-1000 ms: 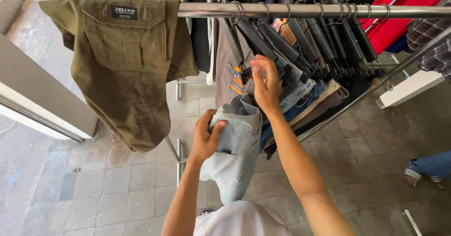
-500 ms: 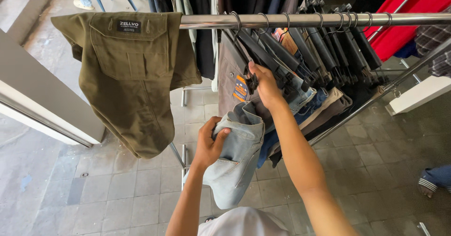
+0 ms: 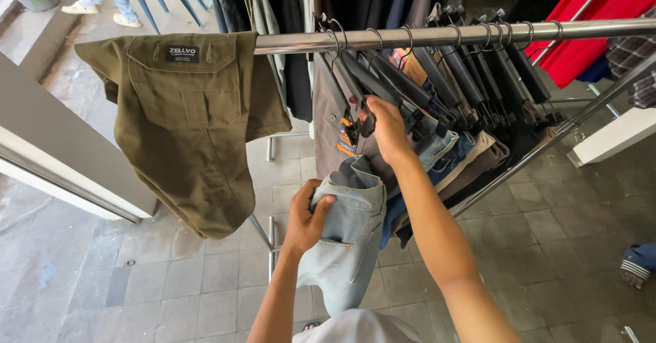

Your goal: The person removes light blue jeans from a hanger, folds them, and hangs them back on a clothing rack. They then remove olive green trousers, fold them, and hang them back. The person continues to browse and adjust various trousers and jeans on the rack.

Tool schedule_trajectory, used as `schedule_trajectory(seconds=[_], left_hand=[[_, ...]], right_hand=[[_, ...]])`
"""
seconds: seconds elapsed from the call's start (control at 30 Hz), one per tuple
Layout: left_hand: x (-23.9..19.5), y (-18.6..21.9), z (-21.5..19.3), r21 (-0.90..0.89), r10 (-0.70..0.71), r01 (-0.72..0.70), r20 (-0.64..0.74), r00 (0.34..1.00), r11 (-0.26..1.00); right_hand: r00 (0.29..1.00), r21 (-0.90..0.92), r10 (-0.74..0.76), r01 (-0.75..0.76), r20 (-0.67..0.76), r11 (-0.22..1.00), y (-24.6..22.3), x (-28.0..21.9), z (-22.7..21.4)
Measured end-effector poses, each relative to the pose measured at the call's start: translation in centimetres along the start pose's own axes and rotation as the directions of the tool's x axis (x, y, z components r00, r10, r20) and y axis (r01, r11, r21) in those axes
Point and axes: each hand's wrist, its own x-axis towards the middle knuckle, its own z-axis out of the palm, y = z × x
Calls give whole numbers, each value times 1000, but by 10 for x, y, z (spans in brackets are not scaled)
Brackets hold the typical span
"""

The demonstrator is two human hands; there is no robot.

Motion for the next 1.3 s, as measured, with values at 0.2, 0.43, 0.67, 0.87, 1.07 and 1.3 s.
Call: schedule_trajectory(seconds=[0.2,0.43,0.67,0.87,1.07,1.3], left_hand=[[0,12,4,-35,-18,17,-7,1000,999],[-8,16,10,-45,-21,21,-8,1000,999],[-11,16,12,-31,-29,29,-7,1000,999],[-18,13,13,-20,-43,43,-3,999,999],[-21,7,22,-46,-22,23,37,999,999],[-27,12,35,-22,20,-19,75,997,1000]], right_hand=[[984,178,121,-144,130,974,-19,-10,-2],[975,298,167,-205,150,932,-73,-30,14],[964,218,138,-188,225,958,-87,-45,-4],[970,125,77,-108,230,986,-74,-75,-45],[959,16,0,-4,282,1000,-55,-109,-80],[911,-113,-104,162,400,980,-55,-153,-106]])
